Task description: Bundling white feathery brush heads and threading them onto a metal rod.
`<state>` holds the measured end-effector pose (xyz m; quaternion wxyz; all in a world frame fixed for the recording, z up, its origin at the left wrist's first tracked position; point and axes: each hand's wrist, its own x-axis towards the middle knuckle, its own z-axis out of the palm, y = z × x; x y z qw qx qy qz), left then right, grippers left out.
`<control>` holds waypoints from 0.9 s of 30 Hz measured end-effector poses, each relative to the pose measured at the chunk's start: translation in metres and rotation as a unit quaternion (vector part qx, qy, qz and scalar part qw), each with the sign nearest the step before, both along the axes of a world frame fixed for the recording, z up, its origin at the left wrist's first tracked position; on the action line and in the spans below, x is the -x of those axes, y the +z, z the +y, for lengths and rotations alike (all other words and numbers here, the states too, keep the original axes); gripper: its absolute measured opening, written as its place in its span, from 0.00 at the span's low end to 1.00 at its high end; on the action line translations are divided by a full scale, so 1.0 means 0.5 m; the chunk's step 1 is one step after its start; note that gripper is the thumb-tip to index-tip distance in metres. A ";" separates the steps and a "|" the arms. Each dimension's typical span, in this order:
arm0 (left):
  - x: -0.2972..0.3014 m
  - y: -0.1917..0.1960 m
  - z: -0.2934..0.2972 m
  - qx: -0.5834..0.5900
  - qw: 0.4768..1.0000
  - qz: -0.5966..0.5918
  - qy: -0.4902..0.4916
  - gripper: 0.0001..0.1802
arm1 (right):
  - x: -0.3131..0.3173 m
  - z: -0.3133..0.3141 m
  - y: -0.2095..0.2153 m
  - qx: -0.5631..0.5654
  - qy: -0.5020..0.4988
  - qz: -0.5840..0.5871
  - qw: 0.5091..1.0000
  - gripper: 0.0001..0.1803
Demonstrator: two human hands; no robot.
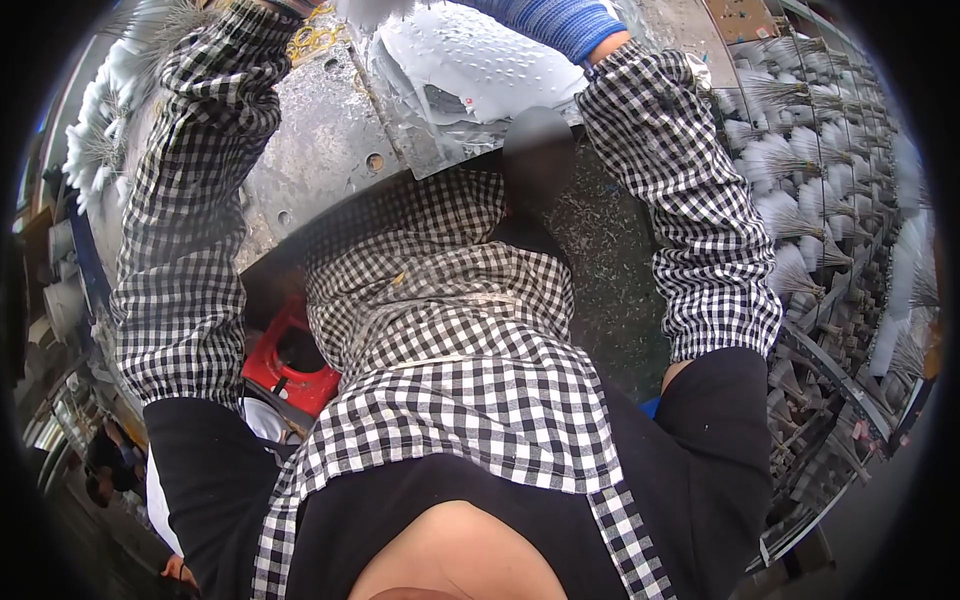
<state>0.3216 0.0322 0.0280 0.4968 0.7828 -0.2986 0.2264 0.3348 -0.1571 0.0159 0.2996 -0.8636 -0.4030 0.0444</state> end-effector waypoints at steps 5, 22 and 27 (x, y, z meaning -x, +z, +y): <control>-0.022 -0.015 0.011 0.064 0.998 0.019 -0.016 0.34 | 0.007 -0.009 -0.020 -0.098 -0.008 0.008 0.995 0.19; 0.015 0.013 0.043 0.137 0.971 0.160 0.114 0.20 | -0.014 0.008 -0.013 -0.070 0.008 0.110 0.991 0.19; 0.017 0.024 0.030 0.169 0.963 0.184 0.100 0.18 | -0.013 0.020 0.002 -0.053 -0.019 0.121 0.991 0.20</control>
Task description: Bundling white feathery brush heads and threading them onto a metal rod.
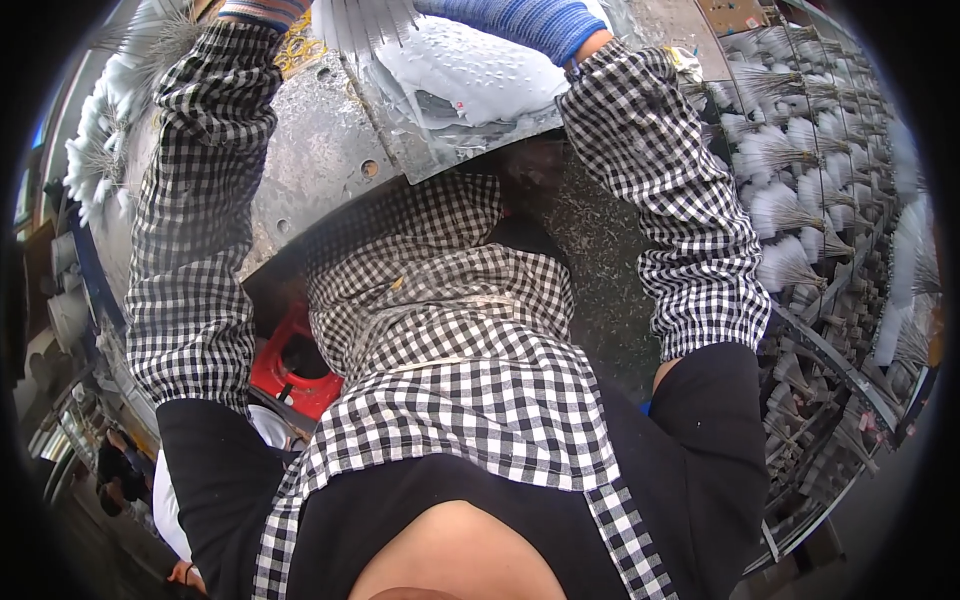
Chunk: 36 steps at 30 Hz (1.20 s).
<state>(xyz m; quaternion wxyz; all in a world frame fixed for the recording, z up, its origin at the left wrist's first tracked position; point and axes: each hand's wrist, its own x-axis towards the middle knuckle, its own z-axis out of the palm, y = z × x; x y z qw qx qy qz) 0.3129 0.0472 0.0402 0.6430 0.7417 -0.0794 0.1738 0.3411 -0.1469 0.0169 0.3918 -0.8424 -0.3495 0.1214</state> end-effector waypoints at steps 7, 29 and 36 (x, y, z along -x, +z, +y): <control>-0.025 -0.047 -0.056 -0.033 0.990 -0.136 -0.008 0.26 | -0.011 -0.017 -0.029 -0.035 0.029 0.001 0.999 0.19; 0.046 -0.055 -0.051 -0.506 0.821 -0.251 0.077 0.15 | -0.021 -0.012 -0.133 0.082 0.055 -0.158 0.983 0.15; 0.074 -0.006 -0.052 -0.422 0.880 -0.212 0.058 0.20 | 0.000 -0.019 -0.084 0.109 0.042 -0.196 0.974 0.19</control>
